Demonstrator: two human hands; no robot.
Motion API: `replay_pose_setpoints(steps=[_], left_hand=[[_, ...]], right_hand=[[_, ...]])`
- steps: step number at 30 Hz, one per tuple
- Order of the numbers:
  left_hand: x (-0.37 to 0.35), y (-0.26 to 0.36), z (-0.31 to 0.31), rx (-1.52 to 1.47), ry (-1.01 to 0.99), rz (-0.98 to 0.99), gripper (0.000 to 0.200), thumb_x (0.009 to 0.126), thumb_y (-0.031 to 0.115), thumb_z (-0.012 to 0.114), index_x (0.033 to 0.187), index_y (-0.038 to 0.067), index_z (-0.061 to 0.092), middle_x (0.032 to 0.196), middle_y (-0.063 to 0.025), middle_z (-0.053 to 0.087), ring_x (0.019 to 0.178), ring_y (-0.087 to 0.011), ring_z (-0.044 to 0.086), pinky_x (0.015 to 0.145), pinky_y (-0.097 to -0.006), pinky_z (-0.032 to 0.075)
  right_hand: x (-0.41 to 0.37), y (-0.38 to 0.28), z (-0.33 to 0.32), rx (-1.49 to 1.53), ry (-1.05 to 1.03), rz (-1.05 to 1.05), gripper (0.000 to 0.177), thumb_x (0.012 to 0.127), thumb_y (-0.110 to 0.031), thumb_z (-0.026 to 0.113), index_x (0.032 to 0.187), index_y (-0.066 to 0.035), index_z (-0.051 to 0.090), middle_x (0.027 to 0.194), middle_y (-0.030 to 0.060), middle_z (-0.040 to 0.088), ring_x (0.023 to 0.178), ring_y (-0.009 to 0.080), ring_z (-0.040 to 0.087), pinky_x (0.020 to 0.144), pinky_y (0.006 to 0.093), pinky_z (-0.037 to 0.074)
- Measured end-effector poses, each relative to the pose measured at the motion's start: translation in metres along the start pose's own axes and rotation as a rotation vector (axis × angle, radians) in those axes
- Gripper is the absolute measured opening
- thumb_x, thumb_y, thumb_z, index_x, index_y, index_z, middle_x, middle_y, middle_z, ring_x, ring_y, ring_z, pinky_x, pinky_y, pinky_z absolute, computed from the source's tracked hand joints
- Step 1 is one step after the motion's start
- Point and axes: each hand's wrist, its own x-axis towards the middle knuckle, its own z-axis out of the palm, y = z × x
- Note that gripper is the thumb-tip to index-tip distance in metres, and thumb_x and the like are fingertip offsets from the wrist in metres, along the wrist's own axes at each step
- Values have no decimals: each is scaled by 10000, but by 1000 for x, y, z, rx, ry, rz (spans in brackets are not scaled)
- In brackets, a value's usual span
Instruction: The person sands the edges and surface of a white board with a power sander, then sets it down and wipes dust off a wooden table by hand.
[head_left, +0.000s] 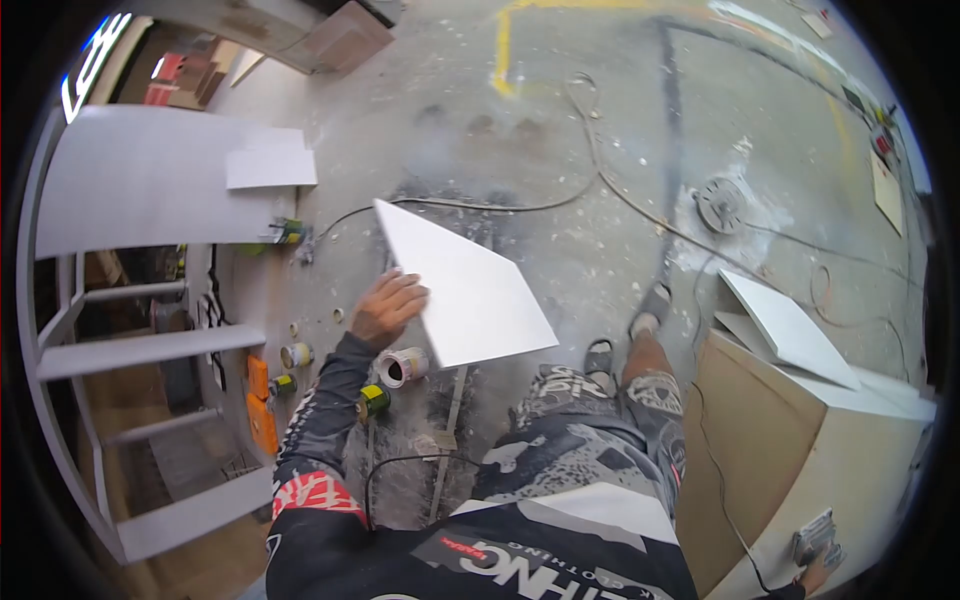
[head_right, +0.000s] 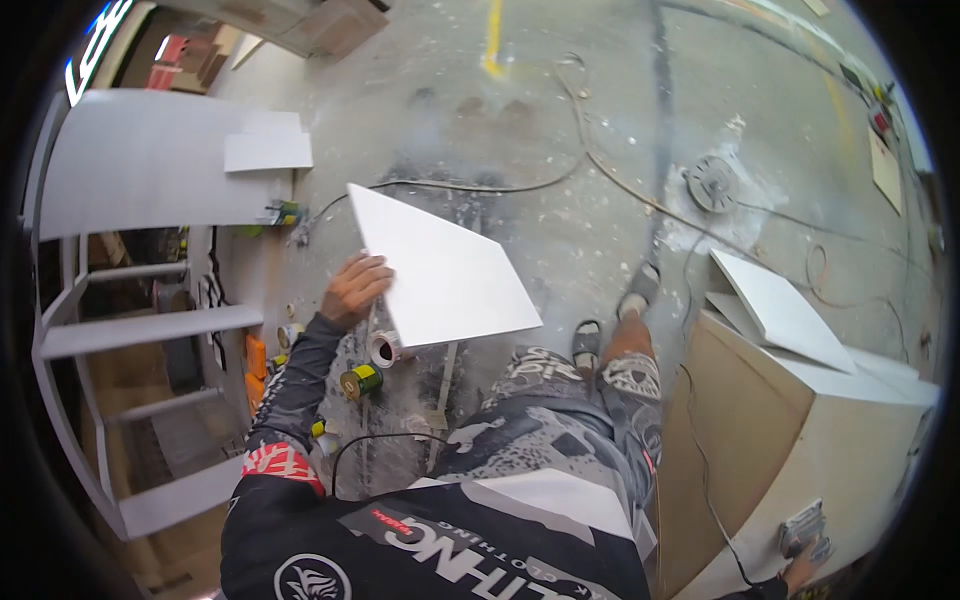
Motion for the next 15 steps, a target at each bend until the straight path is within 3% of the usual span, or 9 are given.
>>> replay_pose_setpoints(steps=[5,7,8,11,13,14,15], left_hand=[[30,-11,-13,8,-35,-32,211,742,25,625,952,40,639,1068,-75,657,1112,-283,604,1019,-465,438],[43,-14,-12,-5,-10,-50,206,735,1,626,938,33,636,1048,-83,664,1097,-296,612,1001,-466,452],[51,-20,-12,-4,-8,-48,196,741,-11,620,932,29,635,1033,-89,669,1084,-303,619,990,-468,458],[75,-42,-16,27,-28,-84,142,774,-48,591,895,24,614,1004,-109,684,1063,-322,635,964,-481,475],[96,-60,-23,35,-47,-90,133,778,-46,591,893,19,609,1005,-111,684,1062,-324,636,959,-480,478],[103,-67,-30,52,-42,-117,125,782,-44,590,892,14,603,1006,-113,684,1060,-327,638,954,-479,480],[109,-73,-39,63,-55,-126,125,782,-44,590,892,14,603,1006,-113,684,1060,-327,638,954,-479,480]], right_hand=[[-16,-31,12,-498,94,204,777,876,-516,619,1453,-53,381,1342,271,524,1226,402,520,1025,418,414],[-19,-6,9,-672,191,26,842,857,-635,550,1322,66,497,1282,283,558,1175,432,544,1003,457,439],[-27,-12,13,-727,269,117,849,859,-652,520,1340,48,490,1271,293,560,1159,453,547,981,472,453],[-46,-65,9,-581,290,272,826,844,-678,519,1384,-55,488,1309,283,537,1263,403,481,1035,482,399],[-27,-84,11,-716,245,415,828,833,-698,517,1403,-100,476,1346,268,512,1286,389,460,1052,472,383],[-18,-101,14,-761,221,457,829,829,-704,516,1410,-114,472,1358,264,504,1294,384,453,1057,468,378],[-8,-129,13,-692,302,364,826,828,-687,542,1425,-124,452,1379,256,486,1289,386,454,1063,453,375]])
